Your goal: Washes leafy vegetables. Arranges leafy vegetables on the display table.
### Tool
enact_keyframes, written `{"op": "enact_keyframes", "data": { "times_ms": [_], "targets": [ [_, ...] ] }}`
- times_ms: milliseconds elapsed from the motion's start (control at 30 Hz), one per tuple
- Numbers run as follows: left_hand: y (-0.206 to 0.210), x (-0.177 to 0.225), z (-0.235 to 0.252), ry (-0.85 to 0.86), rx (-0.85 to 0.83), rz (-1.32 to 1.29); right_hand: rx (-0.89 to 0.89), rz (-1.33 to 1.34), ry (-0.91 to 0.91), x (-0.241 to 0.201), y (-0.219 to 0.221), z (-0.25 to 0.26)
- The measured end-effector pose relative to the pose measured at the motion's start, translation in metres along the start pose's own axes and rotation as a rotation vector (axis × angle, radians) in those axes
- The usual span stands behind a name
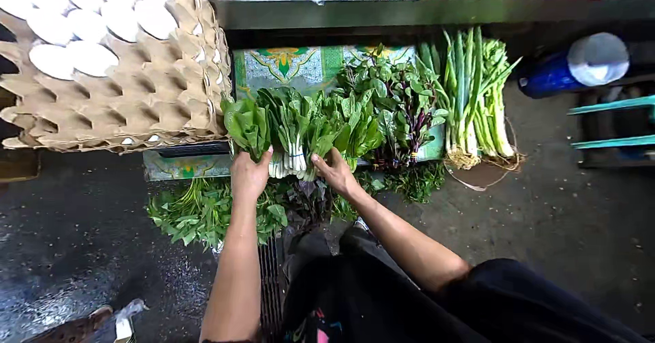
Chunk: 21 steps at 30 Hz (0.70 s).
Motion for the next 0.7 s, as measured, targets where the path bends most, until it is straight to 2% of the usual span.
{"op": "enact_keyframes", "data": {
  "times_ms": [167,333,400,567,633,700],
  "targets": [
    [-0.016,0.019,-0.024,0.009,0.077,0.005,0.078,-0.012,-0.038,-0.008,-0.001,-0.005],
    [0.043,0.051,-0.022,-0.025,0.011,-0.004,0.147,-0.106,0.003,-0.009,-0.002,-0.006],
    [0.039,0.062,-0.012,-0.038,0.003,-0.017,0.135,-0.105,0.01,-0.022,0.001,0.003],
    [0.003,0.045,-0.036,0.048,-0.109,-0.058,0.1,-0.126,-0.05,-0.021,-0.002,0.001],
    [0.009,0.035,-0.029,0.032,-0.117,-0.018,0.108,-0.163,-0.063,-0.019,-0.001,0.003],
    [0.031,0.022,-0.012,0.0,-0.106,0.021,0.114,-0.21,-0.039,-0.018,0.001,0.007]
  ]
}}
Point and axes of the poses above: each hand's wrist, its own z-axis towards the middle knuckle, its own y-axis out of the palm, x = y × z, the point moved 7 cm from there along z, towards the middle knuckle, and after that the axes turned 12 degrees about z, right-handed, at the moved point
